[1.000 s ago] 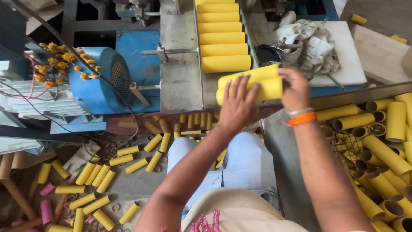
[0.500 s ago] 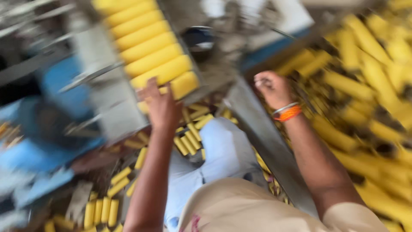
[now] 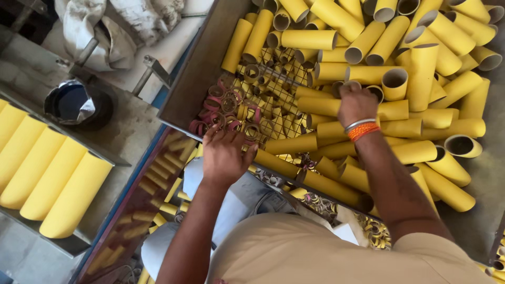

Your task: The person repeatedly picks up yellow cylindrical objects from a pile and places them into a wire basket. The person handles the cylinders one at a time or in small groups, moving them from the floor or a lower surface into the basket.

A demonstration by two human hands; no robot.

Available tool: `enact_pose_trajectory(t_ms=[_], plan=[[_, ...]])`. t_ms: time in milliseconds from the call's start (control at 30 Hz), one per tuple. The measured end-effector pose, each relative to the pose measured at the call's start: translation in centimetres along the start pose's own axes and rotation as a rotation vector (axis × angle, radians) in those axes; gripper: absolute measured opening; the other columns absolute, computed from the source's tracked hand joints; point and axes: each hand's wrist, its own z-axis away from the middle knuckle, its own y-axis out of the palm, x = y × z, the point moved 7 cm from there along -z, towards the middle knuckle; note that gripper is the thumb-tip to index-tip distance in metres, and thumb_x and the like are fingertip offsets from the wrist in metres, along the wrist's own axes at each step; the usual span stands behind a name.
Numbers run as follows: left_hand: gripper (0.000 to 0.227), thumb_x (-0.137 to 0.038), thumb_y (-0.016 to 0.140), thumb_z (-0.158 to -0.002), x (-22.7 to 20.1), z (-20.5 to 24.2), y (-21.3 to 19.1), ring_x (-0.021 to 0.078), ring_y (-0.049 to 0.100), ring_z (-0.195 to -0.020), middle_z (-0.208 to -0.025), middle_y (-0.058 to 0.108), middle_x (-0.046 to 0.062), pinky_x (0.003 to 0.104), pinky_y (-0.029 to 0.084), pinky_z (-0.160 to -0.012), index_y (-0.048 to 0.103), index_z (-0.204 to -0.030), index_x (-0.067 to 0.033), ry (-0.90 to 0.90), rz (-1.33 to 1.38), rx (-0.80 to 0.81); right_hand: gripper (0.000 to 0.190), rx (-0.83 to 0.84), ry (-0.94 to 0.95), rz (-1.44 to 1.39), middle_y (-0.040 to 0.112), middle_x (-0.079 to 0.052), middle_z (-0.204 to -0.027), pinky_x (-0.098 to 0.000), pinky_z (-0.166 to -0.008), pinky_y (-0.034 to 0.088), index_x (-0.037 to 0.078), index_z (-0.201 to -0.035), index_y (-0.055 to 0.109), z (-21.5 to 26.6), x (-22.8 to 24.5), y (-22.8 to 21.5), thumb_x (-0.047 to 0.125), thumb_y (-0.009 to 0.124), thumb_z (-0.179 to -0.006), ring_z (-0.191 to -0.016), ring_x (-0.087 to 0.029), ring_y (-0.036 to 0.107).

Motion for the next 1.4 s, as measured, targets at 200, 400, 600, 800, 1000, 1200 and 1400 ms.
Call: enact_pose_trajectory(t_ms=[200, 400, 600, 800, 1000, 1200, 1400], plan=[[0.032, -0.041, 0.074, -0.087, 0.8, 0.6, 0.8, 0.0302, 0.068, -0.083, -0.079, 0.071, 0.009, 0.046, 0.044, -0.102, 0.072, -0.097, -0.01, -0.028, 0.049, 0.029, 0.025, 0.155, -0.24, 0.128, 0.071, -0.013, -0.105, -0.0516, -0.071, 0.055, 0.012, -0.108, 0.075, -0.6, -2.3, 7.0, 0.009, 0.059, -0.089, -0.088, -0.037, 0.07], [0.035, -0.043, 0.073, -0.088, 0.6, 0.7, 0.9, 0.031, 0.068, -0.093, -0.089, 0.072, 0.012, 0.046, 0.042, -0.102, 0.073, -0.101, -0.0102, 0.02, 0.011, -0.062, 0.019, 0.22, -0.184, 0.186, 0.077, -0.018, -0.097, -0.0477, -0.074, 0.06, 0.007, -0.1, 0.077, -4.1, -2.6, 10.2, 0.01, 0.058, -0.096, -0.086, -0.037, 0.075], [0.031, -0.041, 0.072, -0.089, 1.2, 1.4, 1.3, 0.0311, 0.068, -0.099, -0.089, 0.071, 0.012, 0.046, 0.042, -0.107, 0.073, -0.098, -0.011, 0.019, 0.096, -0.045, 0.028, 0.252, -0.279, 0.155, 0.076, -0.023, -0.097, -0.0495, -0.081, 0.058, 0.005, -0.118, 0.071, -6.2, 1.1, 5.4, 0.01, 0.059, -0.092, -0.092, -0.039, 0.074], [0.033, -0.041, 0.073, -0.089, 1.5, 1.3, 1.8, 0.0306, 0.068, -0.095, -0.088, 0.072, 0.012, 0.046, 0.043, -0.103, 0.074, -0.101, -0.0109, -0.002, 0.138, -0.01, 0.048, 0.363, -0.22, -0.171, 0.079, -0.014, -0.101, -0.0433, -0.09, 0.058, 0.017, -0.13, 0.069, -5.6, 3.3, -1.8, 0.0, 0.064, -0.085, -0.095, -0.032, 0.074], [0.03, -0.04, 0.074, -0.085, 1.7, 0.8, 1.7, 0.0293, 0.069, -0.094, -0.088, 0.074, 0.012, 0.045, 0.042, -0.103, 0.075, -0.101, -0.0147, -0.007, 0.151, -0.016, 0.037, 0.192, -0.268, -0.453, 0.079, -0.006, -0.113, -0.0388, -0.096, 0.058, 0.023, -0.129, 0.07, -4.4, 9.3, -6.4, 0.006, 0.056, -0.1, -0.103, -0.023, 0.075], [0.029, -0.04, 0.073, -0.088, 1.5, 1.1, 2.1, 0.0279, 0.069, -0.094, -0.087, 0.074, 0.01, 0.044, 0.042, -0.105, 0.075, -0.102, -0.0148, -0.024, 0.145, 0.017, 0.05, 0.394, -0.407, 0.263, 0.074, -0.01, -0.127, -0.045, -0.093, 0.058, 0.029, -0.144, 0.062, -7.2, 8.3, -3.0, 0.005, 0.055, -0.1, -0.114, -0.03, 0.071], [0.033, -0.04, 0.071, -0.087, 1.2, 1.2, 1.9, 0.0291, 0.068, -0.092, -0.084, 0.073, 0.011, 0.045, 0.041, -0.104, 0.076, -0.105, -0.0127, -0.06, 0.127, -0.034, 0.042, 0.717, -0.432, 0.367, 0.071, -0.008, -0.127, -0.0466, -0.095, 0.057, 0.025, -0.138, 0.064, -9.6, 14.4, 7.4, 0.01, 0.058, -0.099, -0.114, -0.029, 0.07]])
